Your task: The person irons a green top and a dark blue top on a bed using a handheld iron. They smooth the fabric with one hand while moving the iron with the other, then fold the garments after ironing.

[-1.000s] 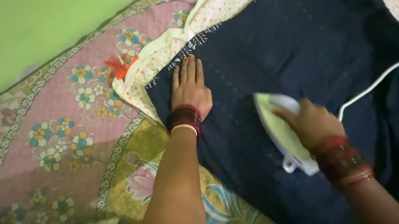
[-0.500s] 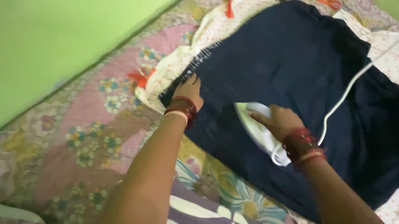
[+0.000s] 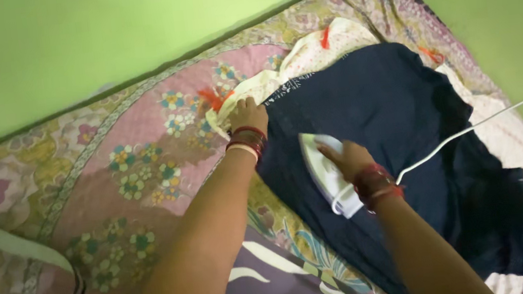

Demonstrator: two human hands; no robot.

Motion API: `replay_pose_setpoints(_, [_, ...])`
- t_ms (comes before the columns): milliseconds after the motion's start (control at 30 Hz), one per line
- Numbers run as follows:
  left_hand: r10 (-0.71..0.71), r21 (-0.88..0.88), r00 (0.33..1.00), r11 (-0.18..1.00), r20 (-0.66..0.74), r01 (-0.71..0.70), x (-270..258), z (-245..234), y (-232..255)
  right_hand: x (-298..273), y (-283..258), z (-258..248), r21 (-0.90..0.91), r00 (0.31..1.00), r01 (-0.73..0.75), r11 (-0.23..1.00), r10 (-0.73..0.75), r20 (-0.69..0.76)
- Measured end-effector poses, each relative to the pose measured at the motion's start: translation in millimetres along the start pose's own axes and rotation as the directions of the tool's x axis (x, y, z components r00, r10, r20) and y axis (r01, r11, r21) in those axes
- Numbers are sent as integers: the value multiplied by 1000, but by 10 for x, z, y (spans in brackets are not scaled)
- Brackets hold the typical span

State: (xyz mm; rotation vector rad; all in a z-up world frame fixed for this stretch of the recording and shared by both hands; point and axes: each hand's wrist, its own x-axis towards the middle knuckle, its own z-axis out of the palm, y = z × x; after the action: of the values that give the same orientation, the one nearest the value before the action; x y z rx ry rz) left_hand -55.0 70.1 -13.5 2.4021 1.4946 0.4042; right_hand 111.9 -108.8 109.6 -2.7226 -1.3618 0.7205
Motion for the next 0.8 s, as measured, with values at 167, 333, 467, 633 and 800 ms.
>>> replay_pose_setpoints(167, [-66,-25,998,997,4,66,144,120,-135,-453,384,99,-35,989,-131,991,133,58])
replay_pose_setpoints(333, [-300,-87,954,950,21,301,193,111,-233,-887,578,132,52,990,-106,993,100,101])
replay_pose_setpoints(467, [-316,-42,890,937,328,348,231,-30,-303,-939,369,118,-5,990,-119,993,119,78])
replay_pose_setpoints(633, [-328,11,856,935,399,353,352,-176,-320,-667,-81,116,18,997,-69,997,68,21])
replay_pose_setpoints(800, [-352,13,932,936,89,352,424,-431,-211,-31,-795,318,-66,962,265,962,-268,-50])
